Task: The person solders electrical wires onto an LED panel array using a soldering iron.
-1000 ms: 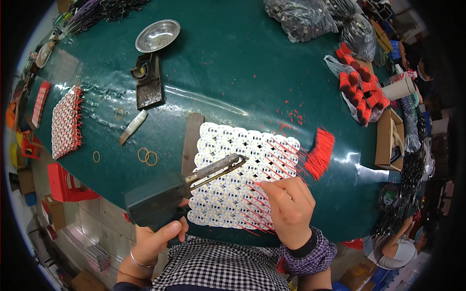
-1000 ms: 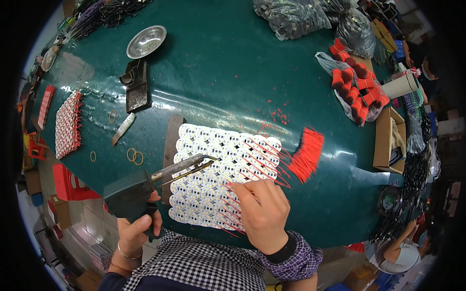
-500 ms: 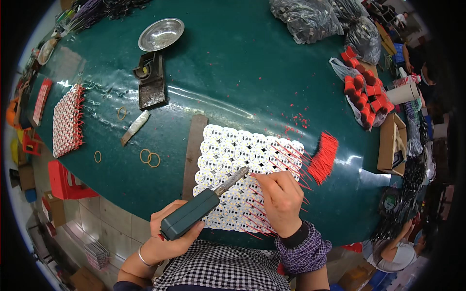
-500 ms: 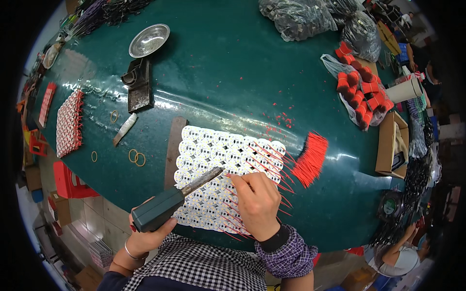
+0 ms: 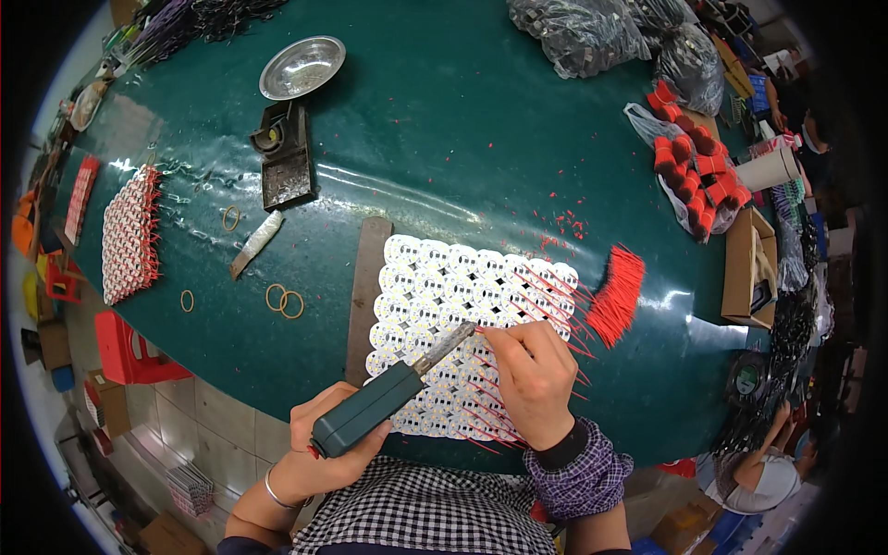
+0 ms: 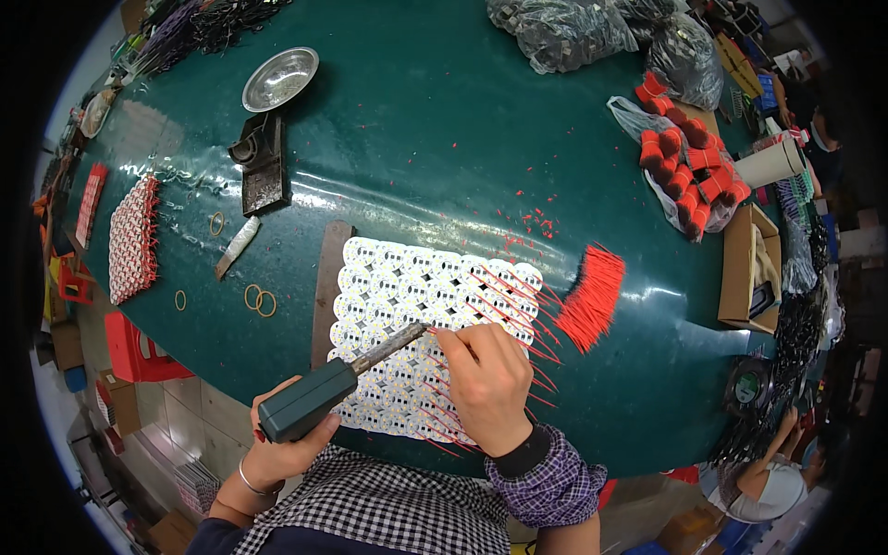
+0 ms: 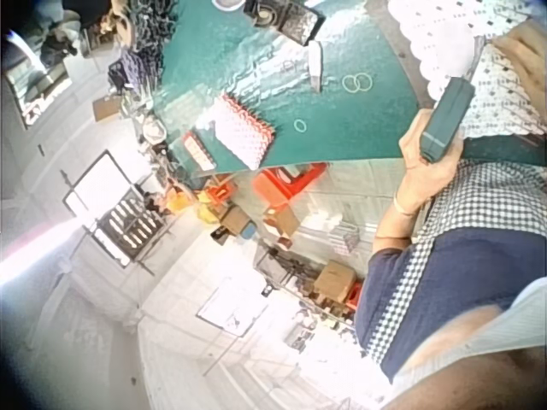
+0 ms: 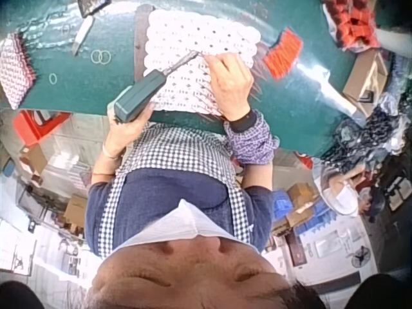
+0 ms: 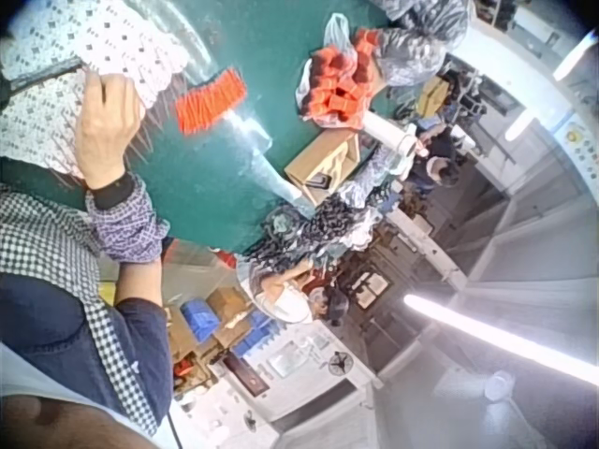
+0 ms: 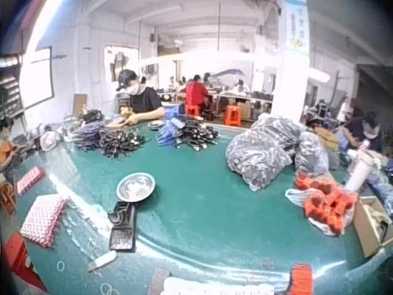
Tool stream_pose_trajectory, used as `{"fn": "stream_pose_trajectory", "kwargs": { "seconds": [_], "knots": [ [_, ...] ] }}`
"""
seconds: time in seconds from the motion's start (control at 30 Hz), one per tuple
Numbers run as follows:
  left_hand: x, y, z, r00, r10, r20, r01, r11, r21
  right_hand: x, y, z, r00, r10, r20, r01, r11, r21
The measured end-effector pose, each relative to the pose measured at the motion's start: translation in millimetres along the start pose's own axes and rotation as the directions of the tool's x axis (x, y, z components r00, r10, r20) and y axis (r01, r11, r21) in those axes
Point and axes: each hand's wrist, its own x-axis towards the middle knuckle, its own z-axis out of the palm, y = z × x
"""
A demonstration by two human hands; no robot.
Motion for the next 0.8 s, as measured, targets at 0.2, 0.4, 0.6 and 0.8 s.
{"fn": "stream_pose_trajectory", "kwargs": {
  "seconds": [0.2, 0.4, 0.6, 0.8],
  "knots": [
    [-4.4, -3.9, 0.5, 0.995, 0.078, -0.058, -0.076, 0.996, 0.038, 0.1, -0.3, -1.0, 1.000, 0.013, 0.015, -0.013, 1.000, -0.007],
    [-10.3, -8.0, -3.3, 0.996, 0.086, -0.035, -0.084, 0.994, 0.071, 0.8, -2.8, -4.0, 1.000, 0.010, 0.000, -0.010, 1.000, 0.000],
    [1.3, 6.0, 1.7, 0.998, 0.029, -0.051, -0.029, 1.000, 0.006, 0.6, 1.5, -7.6, 0.999, 0.030, -0.042, -0.029, 0.999, 0.014],
    [7.7, 4.8, 4.3, 0.997, 0.079, -0.014, -0.079, 0.997, 0.016, -0.5, 5.5, -5.3, 0.999, 0.028, -0.033, -0.028, 1.000, -0.012]
  ]
}}
